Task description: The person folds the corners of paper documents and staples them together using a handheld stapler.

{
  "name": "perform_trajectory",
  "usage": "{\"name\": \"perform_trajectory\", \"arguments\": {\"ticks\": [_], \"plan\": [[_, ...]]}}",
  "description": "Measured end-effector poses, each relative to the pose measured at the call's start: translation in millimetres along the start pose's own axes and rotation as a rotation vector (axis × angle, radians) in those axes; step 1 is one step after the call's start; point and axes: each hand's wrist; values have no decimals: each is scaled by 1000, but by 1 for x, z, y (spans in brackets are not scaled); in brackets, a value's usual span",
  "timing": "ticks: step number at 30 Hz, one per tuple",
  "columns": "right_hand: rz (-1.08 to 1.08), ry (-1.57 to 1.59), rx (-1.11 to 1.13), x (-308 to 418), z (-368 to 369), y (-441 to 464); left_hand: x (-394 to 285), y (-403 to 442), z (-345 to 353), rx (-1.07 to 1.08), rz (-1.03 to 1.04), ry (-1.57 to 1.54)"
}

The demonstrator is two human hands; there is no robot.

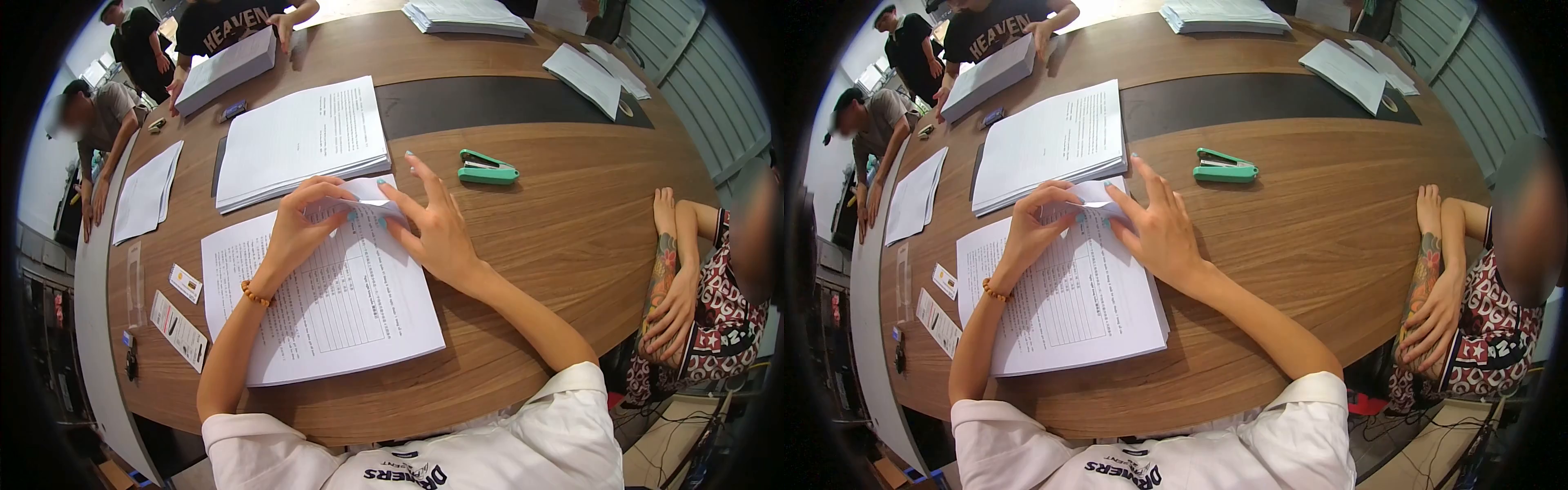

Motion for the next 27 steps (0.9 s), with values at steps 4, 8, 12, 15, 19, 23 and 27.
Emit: {"name": "perform_trajectory", "arguments": {"ticks": [4, 8, 12, 15, 19, 23, 27], "plan": [[93, 129, -49, 2, 0, 3, -6, 0, 0, -1, -94, -62], [103, 342, -81, -3, 4, 5, -9, 1, 0, -4, -50, -52], [211, 502, -73, -4, 5, 10, -5, 1, 1, 10, 8, 17], [389, 610, -12, -4, 2, 14, -2, 3, 2, 22, -22, 59], [494, 815, -2, -14, 9, 16, -4, 6, 1, 37, -66, 36], [638, 1049, 13, -15, 8, 19, -6, 8, 0, 68, -147, 22], [632, 1031, 42, -19, 9, 18, 1, 8, 2, 49, -101, 16]]}}
Point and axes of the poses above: each hand's wrist, its own y-axis towards the middle knuckle, its own z-axis out of the palm, x = y × z, and after that the axes turned 3 degrees about y, right-handed
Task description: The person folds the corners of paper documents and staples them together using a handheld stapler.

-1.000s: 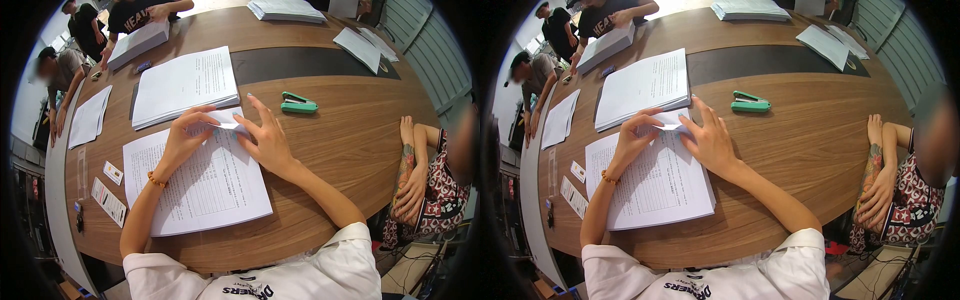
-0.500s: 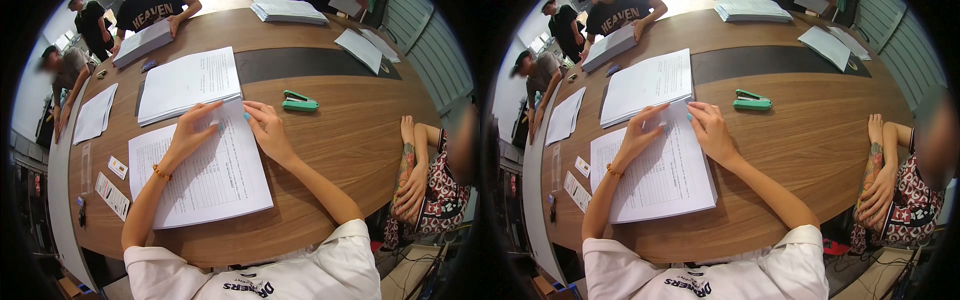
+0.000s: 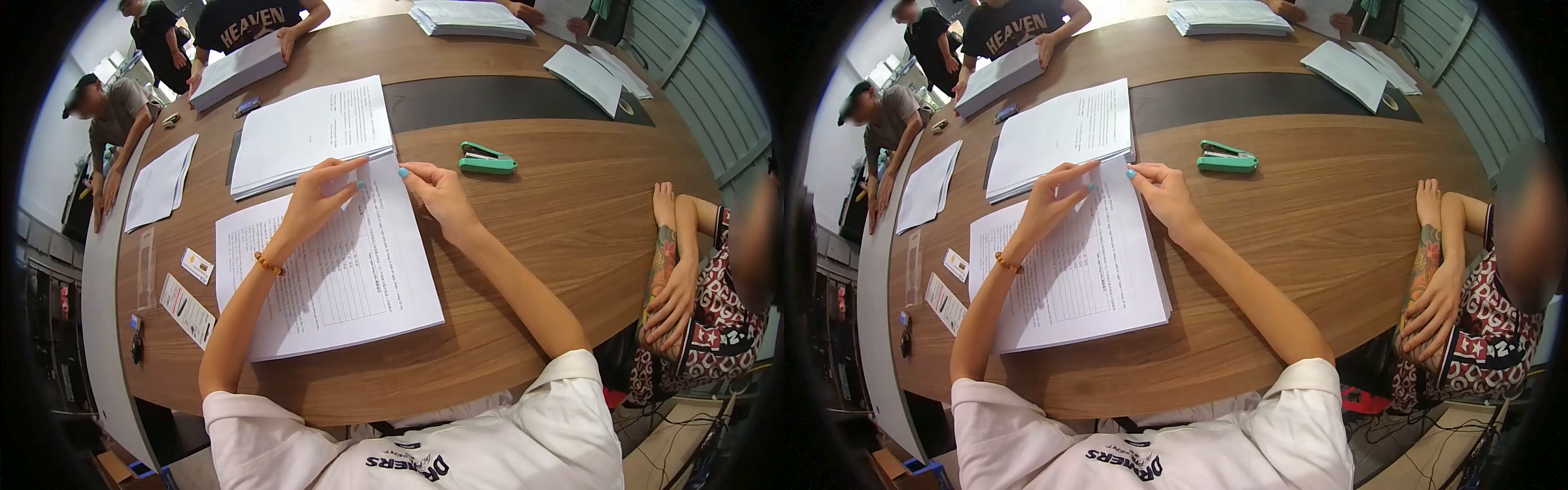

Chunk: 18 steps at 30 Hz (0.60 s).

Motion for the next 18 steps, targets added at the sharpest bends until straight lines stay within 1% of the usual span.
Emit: {"name": "perform_trajectory", "arguments": {"ticks": [4, 6, 7, 9, 15, 18], "plan": [[-33, -54, -57, 8, 5, -6, 1, 0, 3, -11, -19, 17], [-60, -235, -102, 15, 8, -13, -3, 0, 3, -17, -3, 34], [-59, -237, -101, 10, 9, -12, -3, 0, 3, -18, -4, 32], [-251, -342, -108, -3, 11, -9, -2, 1, 3, -27, 25, 48], [-302, -457, -116, 3, 18, -12, 0, 2, 3, -17, -7, 21], [-262, -549, -85, 6, 16, -13, -2, 2, 2, -11, -14, 14]]}}
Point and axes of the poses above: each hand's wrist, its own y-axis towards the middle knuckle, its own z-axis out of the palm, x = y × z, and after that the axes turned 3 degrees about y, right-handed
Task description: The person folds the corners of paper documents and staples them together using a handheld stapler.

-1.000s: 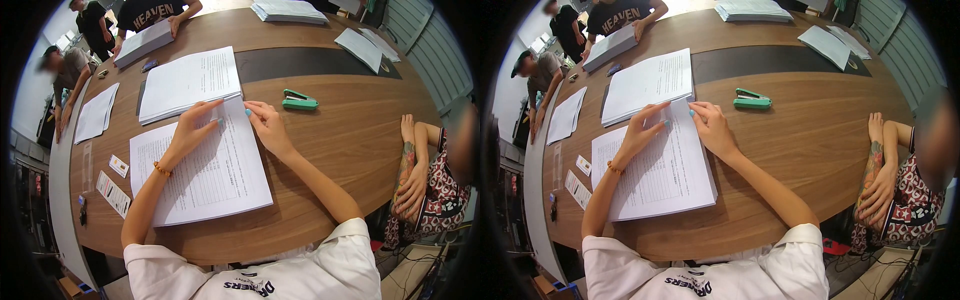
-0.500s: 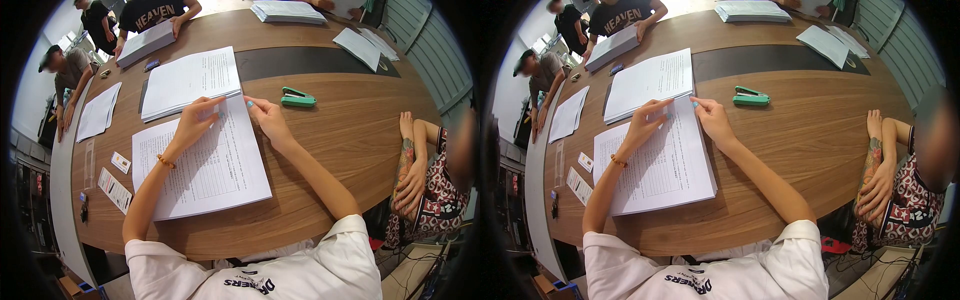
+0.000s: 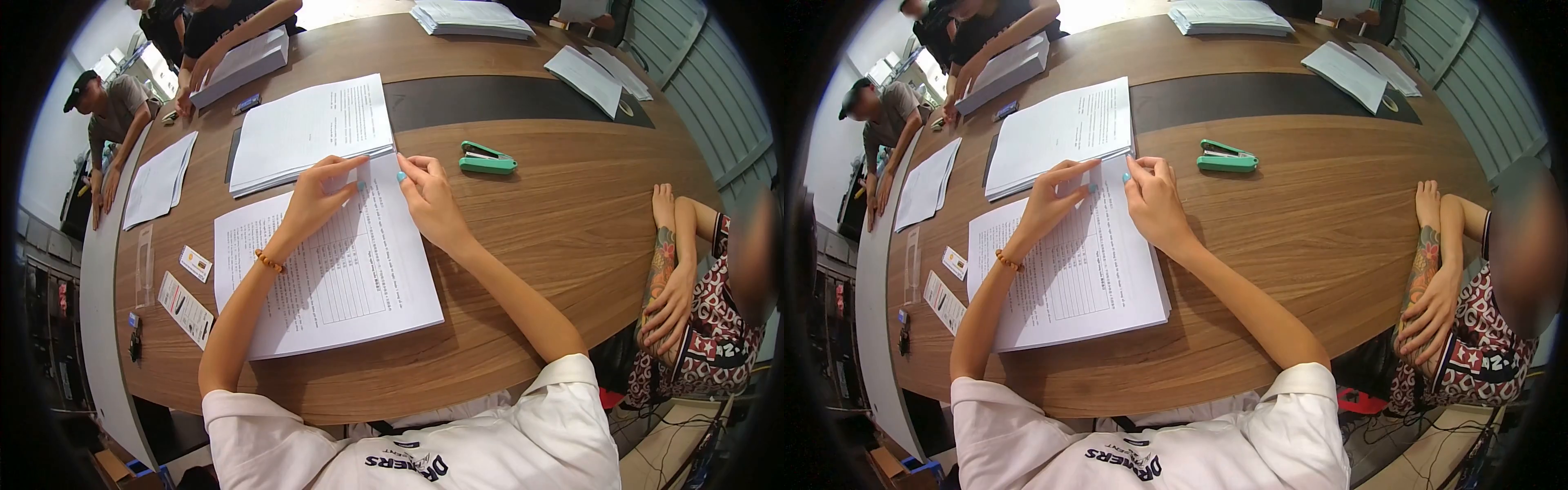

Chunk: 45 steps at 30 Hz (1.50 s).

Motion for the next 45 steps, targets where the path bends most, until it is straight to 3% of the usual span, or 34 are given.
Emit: {"name": "perform_trajectory", "arguments": {"ticks": [10, 12, 15, 22, 24, 28, 31, 33, 37, 41, 44, 45], "plan": [[0, 99, -51, -10, -5, 13, 6, 2, 2, -10, 37, 40], [268, 273, 68, -2, -14, 22, 7, 2, 3, -14, 57, 15], [145, 202, 40, -6, -12, 27, 6, 1, 2, -1, 29, -17], [196, 280, 35, -10, -9, 30, 5, 4, 3, -37, 70, 76], [185, 279, 38, -12, -8, 31, 7, 10, 5, -68, -61, -120], [154, 308, -6, -18, -4, 33, -3, 18, 4, -71, -195, -106], [131, 280, -9, -18, -8, 35, -1, 20, 7, -93, -249, -113], [162, 186, 179, -10, -27, 40, 5, 20, 10, -124, -223, -154], [-367, -702, 103, -33, -104, 49, 5, 20, 11, -138, -229, -175], [-312, -693, 263, -80, -141, 34, 9, 19, 17, -197, -153, -146], [-286, -538, 214, -65, -134, 33, 12, 18, 20, -238, -119, -117], [-124, -294, 272, -50, -128, 35, 13, 18, 21, -257, -90, -88]]}}
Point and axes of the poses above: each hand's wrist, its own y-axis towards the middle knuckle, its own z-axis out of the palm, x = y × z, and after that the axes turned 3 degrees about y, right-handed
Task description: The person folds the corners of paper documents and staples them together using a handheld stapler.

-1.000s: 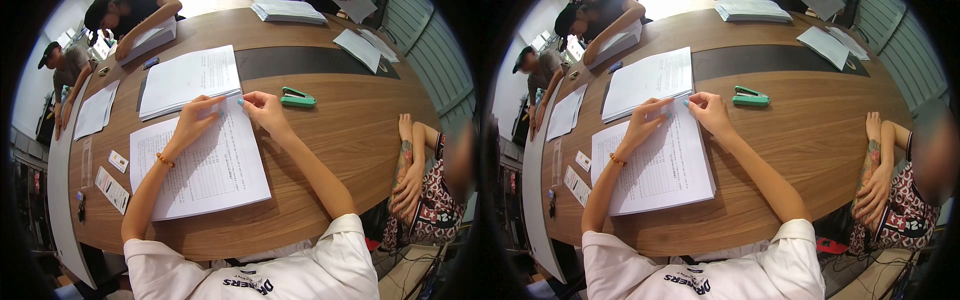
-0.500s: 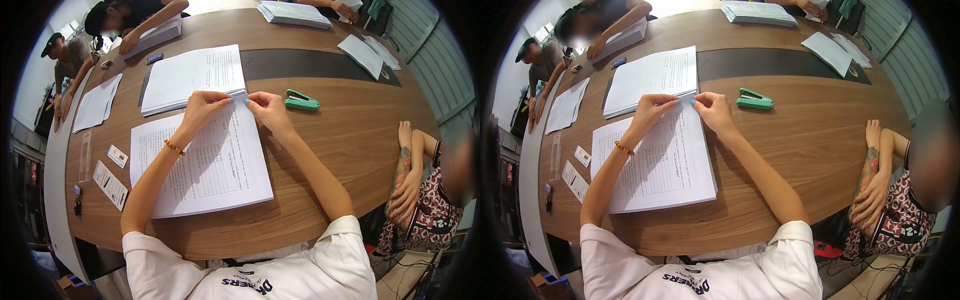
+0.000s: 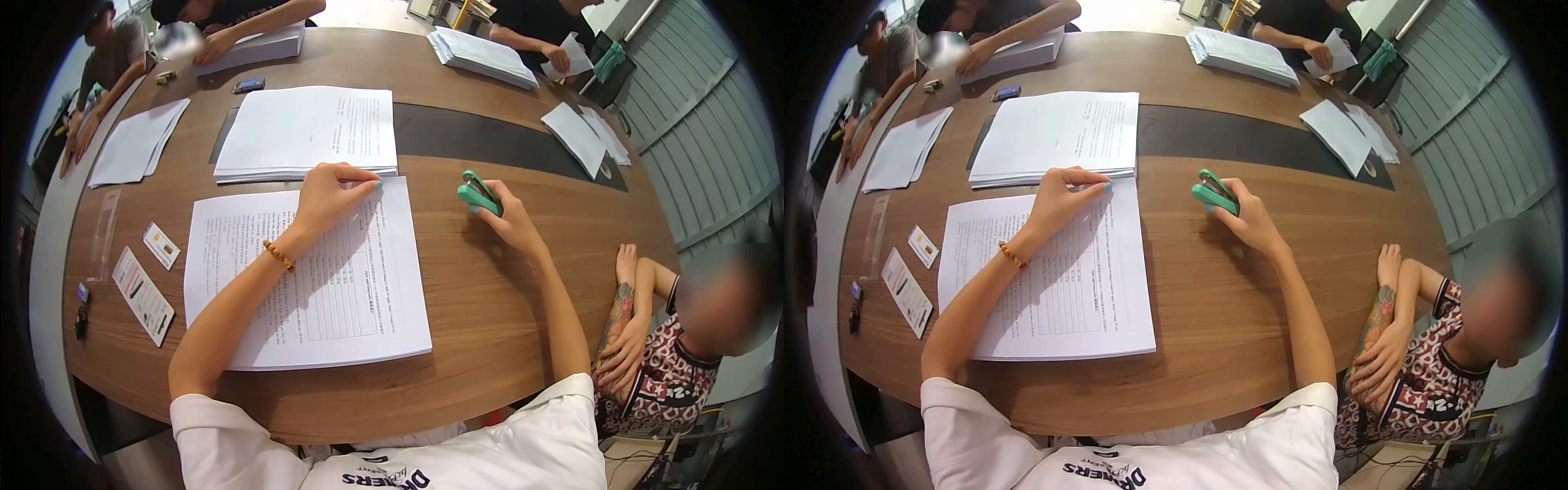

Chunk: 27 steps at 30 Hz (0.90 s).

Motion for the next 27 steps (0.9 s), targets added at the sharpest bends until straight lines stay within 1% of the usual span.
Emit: {"name": "perform_trajectory", "arguments": {"ticks": [1, 2, 3, 5, 6, 7, 9, 13, 15, 19, 21, 23, 27], "plan": [[125, 267, 59, 18, -3, 4, -1, -1, -1, -10, -6, -11], [209, 251, 207, 32, -11, 14, -3, -1, -2, 0, -6, -9], [212, 243, 216, 48, -15, 23, -4, -2, -2, 12, -4, -6], [176, 79, 424, 74, -13, 42, 0, -2, -2, 9, 8, -50], [73, 24, 413, 76, -10, 49, 1, -1, -2, 9, 29, -85], [67, 20, 421, 78, -8, 53, 1, -2, -2, -1, 27, -87], [100, 21, 516, 83, -5, 61, 1, -2, -1, -14, 55, -139], [43, 15, 485, 77, 5, 67, 0, -2, 0, -22, 67, -129], [25, -59, 489, 73, 6, 70, -3, -3, -1, 6, -11, -116], [9, -89, 486, 81, 5, 70, -1, -2, 0, -15, 17, -126], [-54, -77, 472, 88, 5, 68, -2, -3, 0, -18, 12, -102], [-36, -89, 487, 88, 3, 68, -3, -3, 0, -24, 18, -83], [-87, -113, 512, 87, 4, 69, -6, -5, -1, -31, 16, -75]]}}
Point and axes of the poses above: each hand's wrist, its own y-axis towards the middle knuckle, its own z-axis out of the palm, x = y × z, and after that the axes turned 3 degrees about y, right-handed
